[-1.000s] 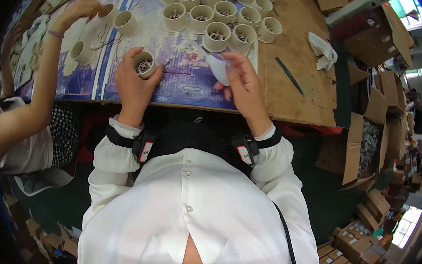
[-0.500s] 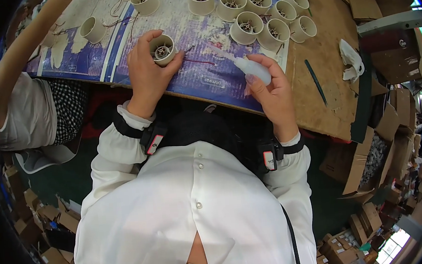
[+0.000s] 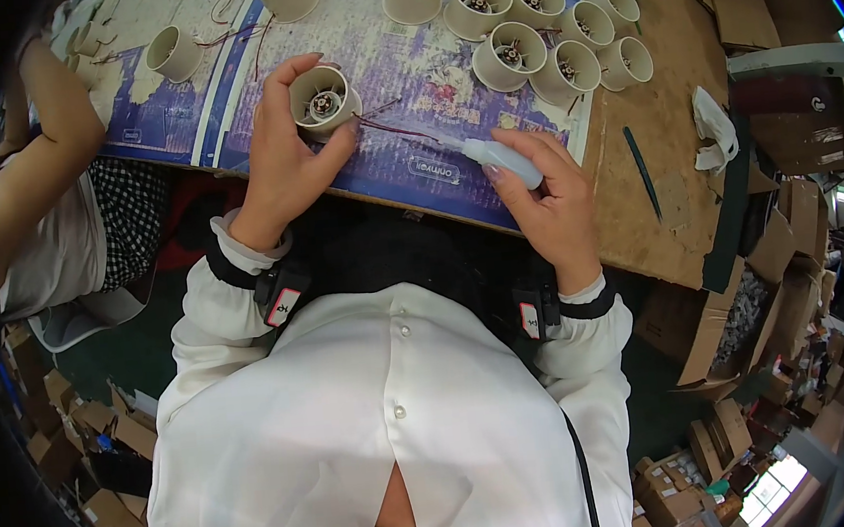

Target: The person applies glue to the interior of a white plastic housing, uses tweezers to position wires on a motor component, and repeats the process for several units before gathering more housings into a pile.

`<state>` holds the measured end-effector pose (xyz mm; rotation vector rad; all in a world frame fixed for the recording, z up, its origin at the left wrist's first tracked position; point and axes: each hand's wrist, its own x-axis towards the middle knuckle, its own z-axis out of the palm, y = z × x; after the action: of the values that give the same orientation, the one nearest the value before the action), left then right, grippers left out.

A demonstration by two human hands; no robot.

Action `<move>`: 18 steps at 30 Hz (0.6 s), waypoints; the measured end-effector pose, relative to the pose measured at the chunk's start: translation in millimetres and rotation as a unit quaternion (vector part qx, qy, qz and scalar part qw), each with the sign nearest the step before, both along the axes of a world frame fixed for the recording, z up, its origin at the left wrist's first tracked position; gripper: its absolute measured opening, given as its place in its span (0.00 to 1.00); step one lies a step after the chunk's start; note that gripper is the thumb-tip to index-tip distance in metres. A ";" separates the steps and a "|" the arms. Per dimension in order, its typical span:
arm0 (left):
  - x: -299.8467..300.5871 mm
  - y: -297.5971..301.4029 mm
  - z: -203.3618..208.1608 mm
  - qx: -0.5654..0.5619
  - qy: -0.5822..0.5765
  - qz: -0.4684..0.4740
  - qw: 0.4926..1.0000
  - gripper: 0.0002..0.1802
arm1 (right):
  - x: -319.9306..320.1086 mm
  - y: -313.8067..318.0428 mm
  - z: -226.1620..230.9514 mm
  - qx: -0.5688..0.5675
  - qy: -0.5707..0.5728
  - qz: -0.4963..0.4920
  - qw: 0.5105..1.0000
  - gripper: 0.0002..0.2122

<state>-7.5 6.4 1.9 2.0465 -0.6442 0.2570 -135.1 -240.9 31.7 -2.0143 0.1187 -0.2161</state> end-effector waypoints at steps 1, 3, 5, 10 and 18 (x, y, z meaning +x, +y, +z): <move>0.5 0.3 -0.8 -0.020 0.018 -0.002 1.000 0.35 | 0.7 0.5 -0.1 -0.006 0.002 0.002 1.000 0.14; 0.3 -0.3 0.3 -0.028 0.031 -0.002 0.999 0.35 | 1.9 0.3 -0.3 -0.013 0.005 0.007 1.000 0.14; -0.7 -1.1 1.5 -0.043 0.053 -0.003 0.998 0.35 | 2.8 0.2 -0.3 -0.027 0.008 0.016 0.999 0.14; -1.2 -0.1 -0.8 -0.046 0.053 0.001 0.998 0.35 | 7.4 5.1 2.8 -0.019 0.016 0.015 1.000 0.14; -0.1 0.8 -1.6 -0.047 0.038 -0.015 0.998 0.36 | 8.9 4.6 2.6 -0.029 0.030 0.020 0.999 0.14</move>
<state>-7.6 7.2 0.3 1.9462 -0.6041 0.1884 -126.2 -236.3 34.3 -2.0793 0.1106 -0.1339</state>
